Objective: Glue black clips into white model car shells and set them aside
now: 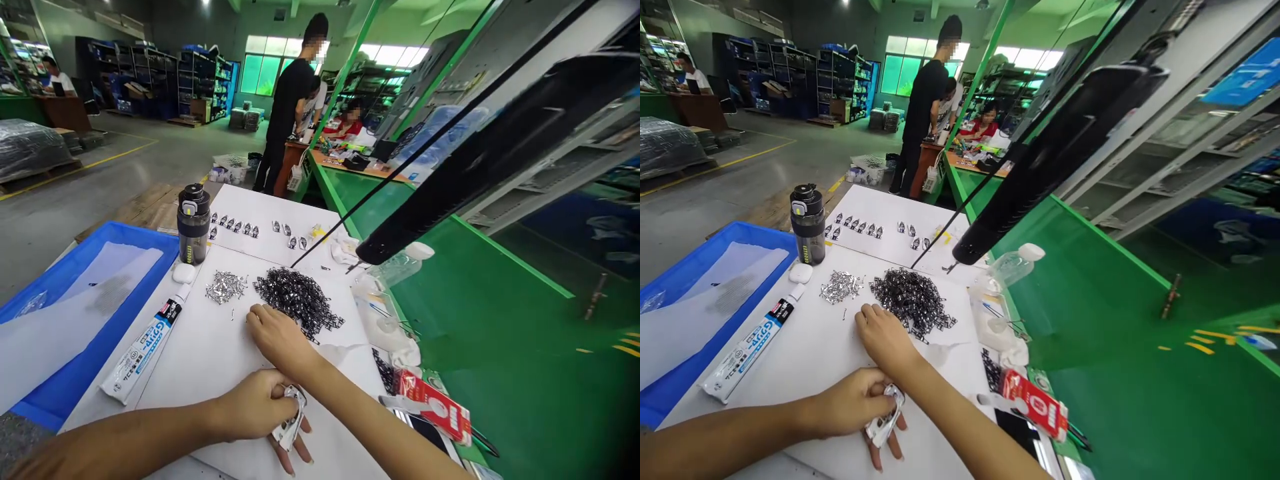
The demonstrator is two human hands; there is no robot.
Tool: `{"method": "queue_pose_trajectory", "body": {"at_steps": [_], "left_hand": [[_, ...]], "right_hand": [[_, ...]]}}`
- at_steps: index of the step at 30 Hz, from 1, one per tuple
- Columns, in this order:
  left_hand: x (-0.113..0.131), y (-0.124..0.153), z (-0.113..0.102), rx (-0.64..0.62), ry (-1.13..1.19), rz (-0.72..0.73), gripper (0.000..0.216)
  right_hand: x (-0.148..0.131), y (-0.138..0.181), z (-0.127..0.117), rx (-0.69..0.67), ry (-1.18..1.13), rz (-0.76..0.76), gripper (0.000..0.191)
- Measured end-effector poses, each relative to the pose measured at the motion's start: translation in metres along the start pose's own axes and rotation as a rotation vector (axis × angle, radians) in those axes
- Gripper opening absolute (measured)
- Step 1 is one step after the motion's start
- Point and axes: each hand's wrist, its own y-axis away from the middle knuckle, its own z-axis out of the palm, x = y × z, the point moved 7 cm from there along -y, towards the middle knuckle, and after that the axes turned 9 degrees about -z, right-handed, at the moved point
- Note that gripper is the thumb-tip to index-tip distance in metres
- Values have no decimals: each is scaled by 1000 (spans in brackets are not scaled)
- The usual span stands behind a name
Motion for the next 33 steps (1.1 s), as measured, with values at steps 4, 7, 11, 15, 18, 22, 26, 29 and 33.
{"method": "queue_pose_trajectory", "body": {"at_steps": [4, 7, 11, 15, 18, 22, 26, 29, 33], "left_hand": [[10, 10, -6, 131, 25, 110, 56], [19, 23, -11, 251, 85, 185, 61], [29, 37, -18, 391, 201, 251, 72], [27, 37, -17, 398, 255, 176, 65], [24, 35, -17, 402, 204, 122, 57], [21, 35, -16, 421, 101, 108, 56], [19, 39, -14, 447, 17, 132, 51], [17, 41, -14, 484, -2, 145, 50], [17, 43, -17, 528, -19, 151, 51]], "right_hand": [[4, 34, -32, 405, -136, 149, 23], [4, 84, -50, 839, -372, 311, 31], [-5, 126, -19, 958, -716, 541, 23], [-12, 145, 28, 993, -1102, 783, 21], [-14, 141, 38, 916, -1227, 808, 28], [-11, 135, 31, 832, -1291, 847, 37], [-11, 129, 18, 818, -1329, 819, 36], [-12, 126, 12, 845, -1336, 760, 32], [-17, 128, 16, 844, -1334, 733, 26]]}}
